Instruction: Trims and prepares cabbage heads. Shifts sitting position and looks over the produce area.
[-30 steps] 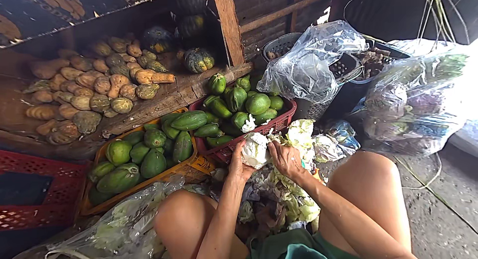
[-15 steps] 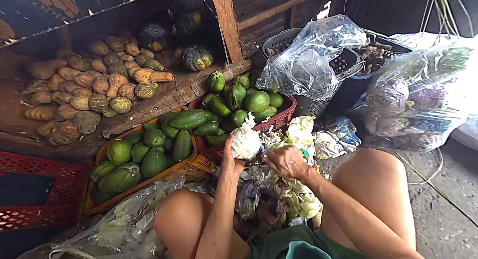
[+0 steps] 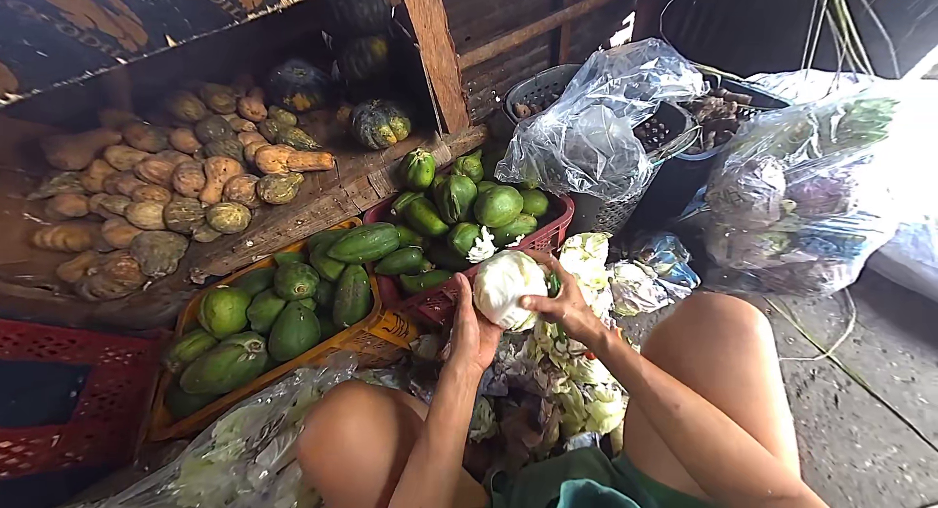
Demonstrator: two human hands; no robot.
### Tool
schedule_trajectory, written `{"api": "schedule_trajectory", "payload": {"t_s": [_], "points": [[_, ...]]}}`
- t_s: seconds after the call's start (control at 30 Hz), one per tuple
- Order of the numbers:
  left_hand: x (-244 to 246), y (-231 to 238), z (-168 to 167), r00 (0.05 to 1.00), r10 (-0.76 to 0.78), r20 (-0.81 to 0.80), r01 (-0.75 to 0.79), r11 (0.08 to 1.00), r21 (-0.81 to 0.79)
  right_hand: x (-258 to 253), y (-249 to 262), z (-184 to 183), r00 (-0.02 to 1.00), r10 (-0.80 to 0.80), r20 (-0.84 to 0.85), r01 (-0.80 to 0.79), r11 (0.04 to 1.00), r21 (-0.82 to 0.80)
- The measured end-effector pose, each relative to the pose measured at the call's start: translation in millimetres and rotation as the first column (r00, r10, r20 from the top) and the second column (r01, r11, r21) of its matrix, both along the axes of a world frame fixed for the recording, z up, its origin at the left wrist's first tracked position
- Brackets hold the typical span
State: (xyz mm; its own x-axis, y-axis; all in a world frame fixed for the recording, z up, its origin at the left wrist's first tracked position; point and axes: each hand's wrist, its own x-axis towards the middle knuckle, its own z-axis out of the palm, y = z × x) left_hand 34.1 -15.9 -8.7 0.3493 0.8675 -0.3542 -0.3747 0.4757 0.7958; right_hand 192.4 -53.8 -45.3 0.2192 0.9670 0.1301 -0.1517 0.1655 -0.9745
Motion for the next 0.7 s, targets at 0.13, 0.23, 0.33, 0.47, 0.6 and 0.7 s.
{"api": "schedule_trajectory", "payload": {"t_s": [0.13,0.23,0.33,0.47,0.6,0.7], "points": [[4.5,-4.8,-2.3,0.991,0.125,-0.041,-0.123,0.991,0.045,-1.3,0.4,-10.5,0.946,-0.042,0.322,0.006,0.994,0.111],[2.9,-2.1,-5.5,0.969,0.211,-0.126,-0.189,0.968,0.165,2.8,0.8,-8.3,0.841,-0.158,0.518,0.037,0.971,0.235],[-0.2,4.4,-7.5,0.953,0.281,-0.112,-0.251,0.941,0.228,8.3,5.2,-14.0,0.724,-0.341,0.599,0.116,0.917,0.381],[-6.7,8.8,-7.2,0.953,0.302,-0.037,-0.29,0.938,0.192,4.0,6.7,-6.6,0.698,-0.383,0.605,0.131,0.899,0.418],[-9.4,17.6,-9.0,0.933,0.359,0.0,-0.358,0.932,0.05,4.8,3.2,1.2,0.631,-0.383,0.675,0.147,0.913,0.381],[-18.5,24.9,-2.5,0.924,0.381,-0.006,-0.381,0.922,-0.074,10.8,2.8,3.0,0.564,-0.262,0.784,0.21,0.963,0.17]]}}
